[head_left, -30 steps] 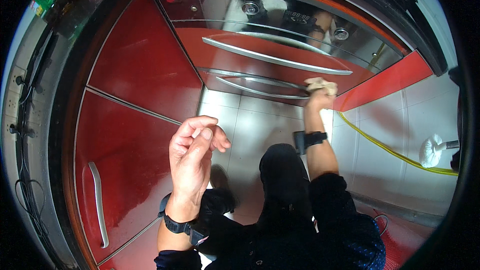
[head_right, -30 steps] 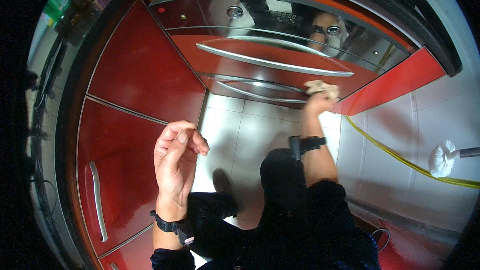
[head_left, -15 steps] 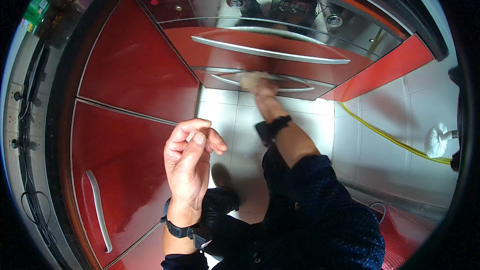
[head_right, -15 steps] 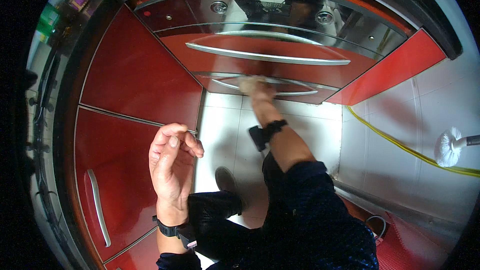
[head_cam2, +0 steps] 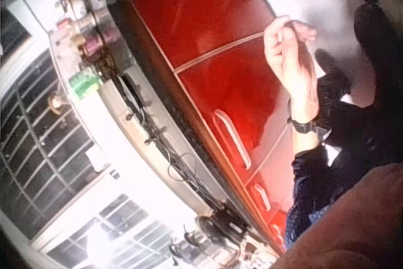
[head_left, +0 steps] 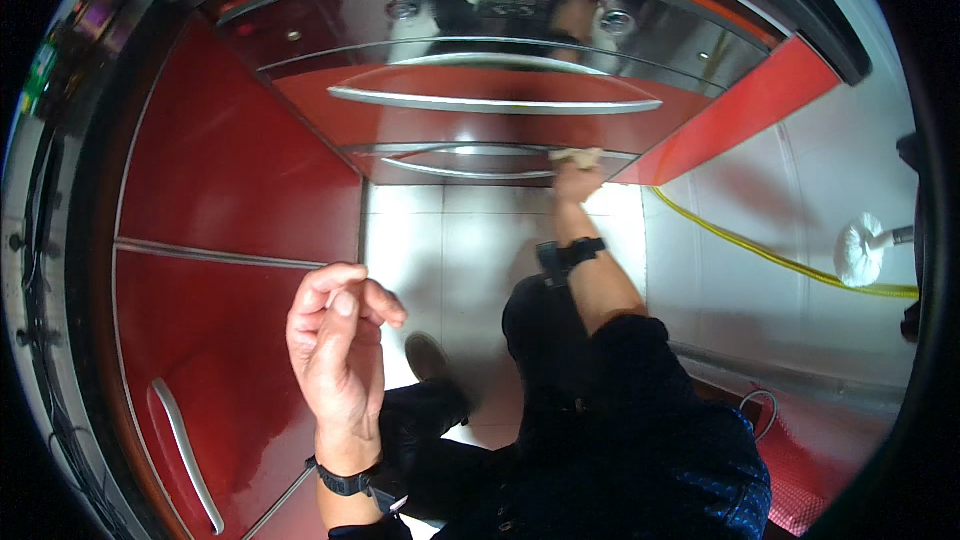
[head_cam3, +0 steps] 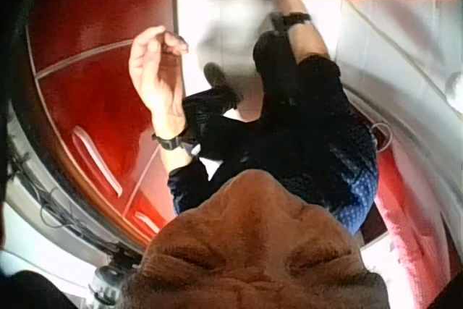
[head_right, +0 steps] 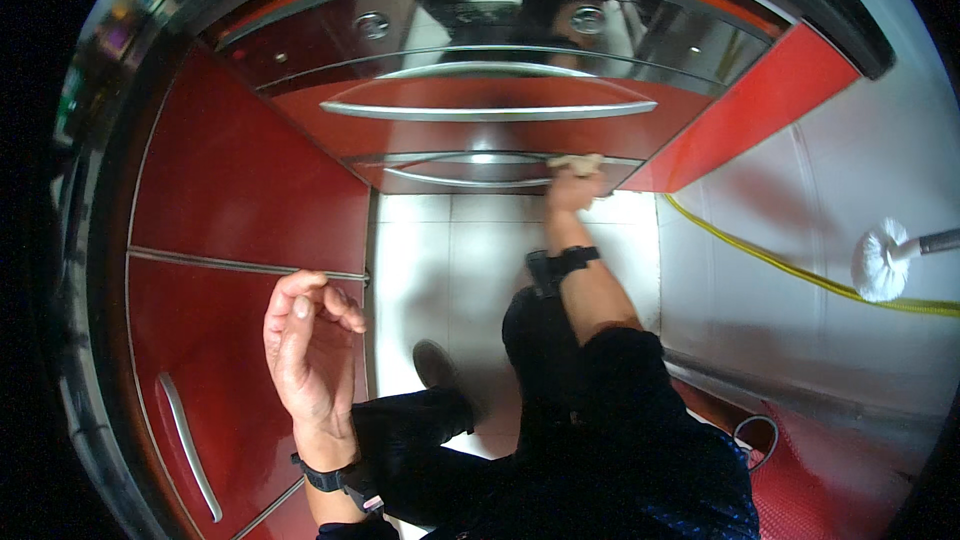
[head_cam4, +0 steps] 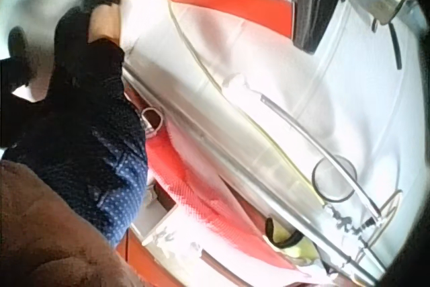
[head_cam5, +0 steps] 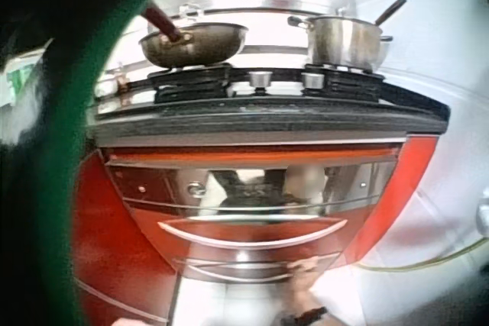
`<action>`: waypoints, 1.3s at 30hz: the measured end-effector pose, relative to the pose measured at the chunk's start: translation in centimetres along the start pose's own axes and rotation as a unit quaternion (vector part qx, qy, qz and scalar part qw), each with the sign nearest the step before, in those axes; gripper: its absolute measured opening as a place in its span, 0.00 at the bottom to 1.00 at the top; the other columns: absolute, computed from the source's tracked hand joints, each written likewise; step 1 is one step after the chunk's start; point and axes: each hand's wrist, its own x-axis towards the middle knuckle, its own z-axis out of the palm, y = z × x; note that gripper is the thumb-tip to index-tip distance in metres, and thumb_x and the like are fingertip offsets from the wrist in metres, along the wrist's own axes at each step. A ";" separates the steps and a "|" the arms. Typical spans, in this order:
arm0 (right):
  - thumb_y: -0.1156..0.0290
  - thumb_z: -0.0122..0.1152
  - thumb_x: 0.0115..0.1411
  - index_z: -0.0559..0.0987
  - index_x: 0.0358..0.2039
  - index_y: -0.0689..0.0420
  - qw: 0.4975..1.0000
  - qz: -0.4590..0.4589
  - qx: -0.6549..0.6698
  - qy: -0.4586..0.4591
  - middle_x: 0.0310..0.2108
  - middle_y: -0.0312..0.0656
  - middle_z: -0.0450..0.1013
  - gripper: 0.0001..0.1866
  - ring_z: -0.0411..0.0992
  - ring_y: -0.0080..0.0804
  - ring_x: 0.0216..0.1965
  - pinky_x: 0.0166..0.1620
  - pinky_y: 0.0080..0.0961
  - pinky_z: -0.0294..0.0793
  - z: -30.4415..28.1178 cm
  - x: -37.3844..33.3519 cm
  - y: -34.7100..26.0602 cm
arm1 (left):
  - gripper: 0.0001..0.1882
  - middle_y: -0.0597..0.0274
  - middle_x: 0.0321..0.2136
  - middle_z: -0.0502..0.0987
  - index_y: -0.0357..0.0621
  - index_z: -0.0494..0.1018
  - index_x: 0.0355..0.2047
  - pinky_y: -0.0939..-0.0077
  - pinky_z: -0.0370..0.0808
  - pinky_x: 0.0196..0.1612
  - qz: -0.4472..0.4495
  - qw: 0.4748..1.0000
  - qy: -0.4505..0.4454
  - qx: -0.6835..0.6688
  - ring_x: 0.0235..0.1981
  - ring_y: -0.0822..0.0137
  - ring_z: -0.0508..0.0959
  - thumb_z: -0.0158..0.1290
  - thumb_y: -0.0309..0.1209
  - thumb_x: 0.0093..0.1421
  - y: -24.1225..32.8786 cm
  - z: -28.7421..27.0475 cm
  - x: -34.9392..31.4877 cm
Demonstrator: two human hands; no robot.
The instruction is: The person wipes the front of red kitchen cabinet doors and drawers using a cloth. They move the cloth across the handles and panels in a repetitive wiping motion, covering multiple sections of the cabinetry.
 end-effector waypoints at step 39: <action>0.61 0.63 0.70 0.76 0.52 0.51 0.839 0.443 0.161 -0.271 0.47 0.41 0.76 0.14 0.77 0.40 0.35 0.39 0.38 0.82 7.8 -8.7 12.7 | 0.14 0.54 0.30 0.81 0.35 0.78 0.50 0.70 0.78 0.41 -0.062 0.986 0.096 0.119 0.31 0.62 0.82 0.57 0.35 0.73 -1.0 -3.5 -1.1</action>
